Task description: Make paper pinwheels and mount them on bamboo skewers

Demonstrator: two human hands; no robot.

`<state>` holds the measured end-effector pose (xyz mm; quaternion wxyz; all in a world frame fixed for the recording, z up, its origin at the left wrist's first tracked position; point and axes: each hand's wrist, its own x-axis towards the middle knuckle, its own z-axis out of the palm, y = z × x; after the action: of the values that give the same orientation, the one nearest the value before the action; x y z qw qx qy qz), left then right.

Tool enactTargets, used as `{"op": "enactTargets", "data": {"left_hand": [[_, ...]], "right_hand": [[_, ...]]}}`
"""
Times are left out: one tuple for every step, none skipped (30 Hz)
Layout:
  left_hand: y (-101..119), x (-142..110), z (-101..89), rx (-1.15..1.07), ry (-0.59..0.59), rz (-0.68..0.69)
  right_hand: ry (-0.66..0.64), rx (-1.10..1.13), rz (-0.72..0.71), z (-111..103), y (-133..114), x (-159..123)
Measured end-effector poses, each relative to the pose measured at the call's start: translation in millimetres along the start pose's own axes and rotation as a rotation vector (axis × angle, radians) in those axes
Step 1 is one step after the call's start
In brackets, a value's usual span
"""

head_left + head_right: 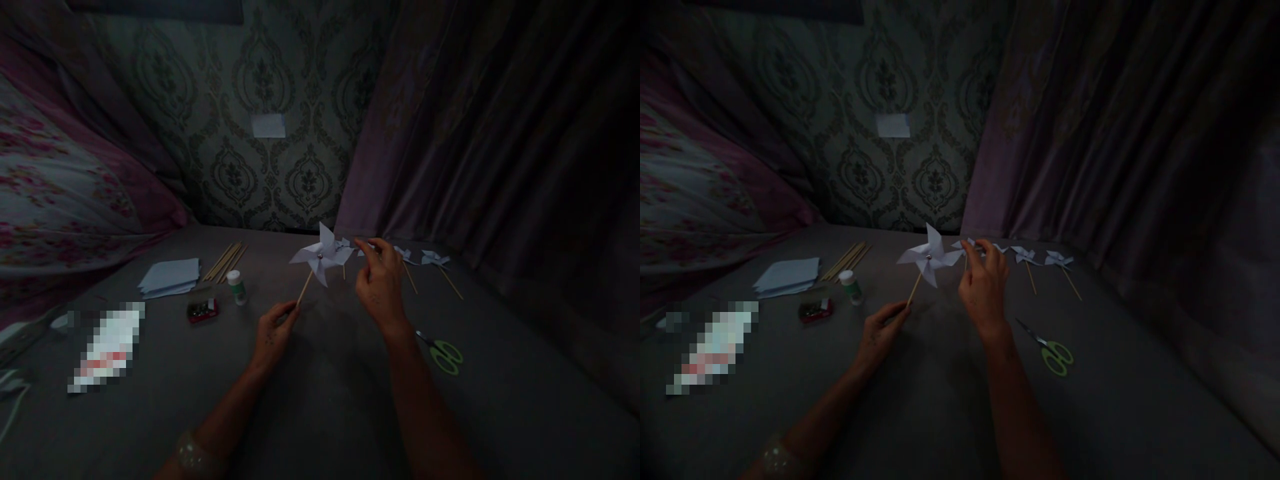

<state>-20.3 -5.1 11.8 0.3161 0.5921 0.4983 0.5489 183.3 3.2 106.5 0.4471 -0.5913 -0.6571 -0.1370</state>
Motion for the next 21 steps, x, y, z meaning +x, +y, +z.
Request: {"op": "enactTargets", "data": {"left_hand": [[0,0,0.3,-0.005,-0.01,-0.004],[0,0,0.5,-0.01,-0.014,-0.009],[-1,0,0.5,-0.012,-0.01,-0.014],[-1,0,0.4,-0.011,-0.005,-0.02],[0,0,0.1,-0.008,-0.001,-0.026],[0,0,-0.2,-0.003,0.0,-0.033],[0,0,-0.6,0.002,-0.002,-0.038],[1,0,-0.9,0.003,-0.005,-0.042],[2,0,-1.0,0.001,-0.012,-0.045],[2,0,-0.9,-0.004,-0.02,-0.046],[3,0,-0.7,-0.009,-0.029,-0.047],[3,-1,-0.2,-0.012,-0.039,-0.047],[4,-1,0.3,-0.013,-0.049,-0.047],[4,-2,0.8,-0.012,-0.061,-0.046],[4,-2,1.2,-0.008,-0.071,-0.045],[5,-2,1.5,-0.006,-0.081,-0.045],[5,-2,1.6,-0.007,-0.09,-0.047],[5,-2,1.5,-0.012,-0.093,-0.053],[5,-2,1.2,-0.021,-0.09,-0.062],[6,-1,1.0,-0.03,-0.084,-0.072],[6,-1,0.7,-0.038,-0.078,-0.082]], "right_hand": [[-0.036,-0.03,-0.01,1,1,-2],[-0.107,-0.052,-0.028,2,1,-4],[-0.207,-0.06,-0.049,2,2,-6],[-0.321,-0.052,-0.072,2,2,-9],[-0.424,-0.035,-0.091,2,1,-11],[-0.494,-0.016,-0.1,2,1,-12],[-0.514,0.001,-0.095,1,0,-12],[-0.473,0.012,-0.075,1,-1,-10],[-0.382,0.018,-0.048,1,-2,-8],[-0.264,0.018,-0.025,0,-2,-6],[-0.147,0.012,-0.008,0,-3,-3],[-0.052,-0.001,-0.001,1,-3,-1],[0.008,-0.021,0.0,1,-2,0],[0.031,-0.048,-0.003,2,-1,0],[0.024,-0.076,-0.005,3,1,0],[-0.003,-0.1,-0.007,4,3,-2],[-0.047,-0.114,-0.011,4,5,-5],[-0.11,-0.119,-0.021,4,8,-7],[-0.188,-0.114,-0.036,4,10,-9],[-0.268,-0.105,-0.048,3,11,-11],[-0.329,-0.095,-0.051,2,13,-12]]}}
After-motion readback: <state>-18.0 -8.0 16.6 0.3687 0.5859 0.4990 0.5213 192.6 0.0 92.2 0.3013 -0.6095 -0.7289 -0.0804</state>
